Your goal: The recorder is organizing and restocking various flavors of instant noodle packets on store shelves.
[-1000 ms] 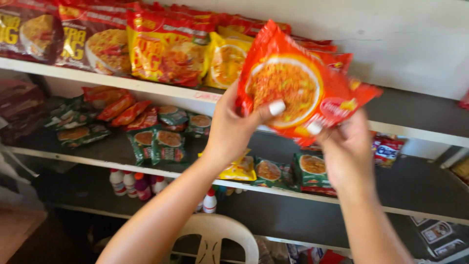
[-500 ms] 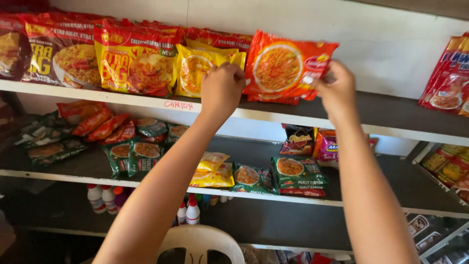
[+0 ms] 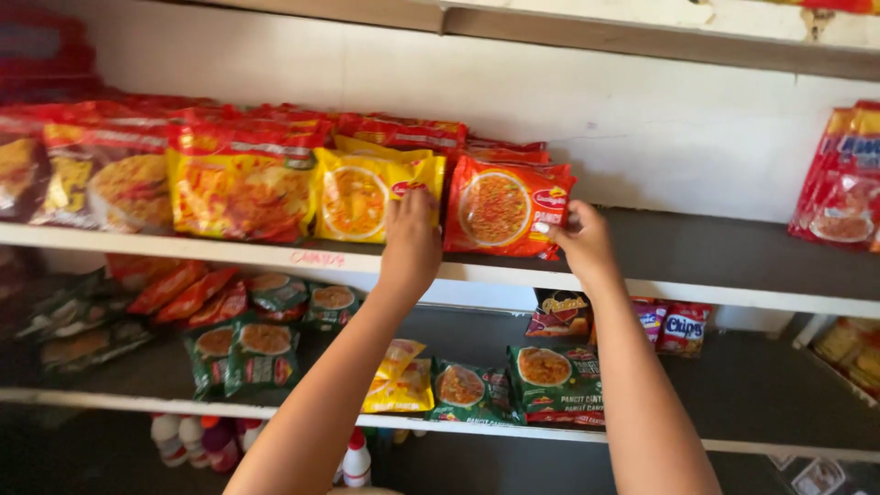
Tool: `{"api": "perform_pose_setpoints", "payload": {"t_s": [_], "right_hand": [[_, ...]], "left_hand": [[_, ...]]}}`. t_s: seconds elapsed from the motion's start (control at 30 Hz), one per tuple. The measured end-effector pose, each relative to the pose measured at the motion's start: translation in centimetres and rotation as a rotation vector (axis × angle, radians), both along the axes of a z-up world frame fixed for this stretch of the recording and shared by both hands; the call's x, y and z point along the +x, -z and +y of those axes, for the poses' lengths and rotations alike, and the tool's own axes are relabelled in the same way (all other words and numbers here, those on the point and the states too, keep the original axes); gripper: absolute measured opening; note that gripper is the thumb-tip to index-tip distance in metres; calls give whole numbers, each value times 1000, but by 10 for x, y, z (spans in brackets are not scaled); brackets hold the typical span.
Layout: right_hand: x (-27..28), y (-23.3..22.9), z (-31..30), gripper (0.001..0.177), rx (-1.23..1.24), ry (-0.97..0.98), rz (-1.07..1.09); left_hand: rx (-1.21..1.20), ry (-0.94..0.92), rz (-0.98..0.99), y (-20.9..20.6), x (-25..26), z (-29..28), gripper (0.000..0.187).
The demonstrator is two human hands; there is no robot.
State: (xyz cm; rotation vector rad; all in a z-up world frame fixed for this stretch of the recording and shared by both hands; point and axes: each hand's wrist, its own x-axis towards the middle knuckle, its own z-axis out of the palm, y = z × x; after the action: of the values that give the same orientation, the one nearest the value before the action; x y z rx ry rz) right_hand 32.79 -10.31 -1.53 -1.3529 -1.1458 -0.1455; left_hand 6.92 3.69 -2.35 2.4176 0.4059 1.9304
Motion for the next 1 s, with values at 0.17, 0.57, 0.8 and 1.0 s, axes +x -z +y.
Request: {"api": "perform_pose_setpoints", "payload": {"t_s": [0.17,0.57,0.8,1.0], "right_hand": [[-25,-4,-15,59,49,152,30],[-80,-2,-28,16,280,395,-491],[-94,-9,-33,11,103,491,-607],[-87,-23,-23,16,67,461,-668]], "left_hand": [[-47,96,57,-13,-21,-23,40],[136,334,261,-18,-38,-19,51],[123,229,383,-20,-34,-25,62],[90,145,450,-18,-7,8,69]]}}
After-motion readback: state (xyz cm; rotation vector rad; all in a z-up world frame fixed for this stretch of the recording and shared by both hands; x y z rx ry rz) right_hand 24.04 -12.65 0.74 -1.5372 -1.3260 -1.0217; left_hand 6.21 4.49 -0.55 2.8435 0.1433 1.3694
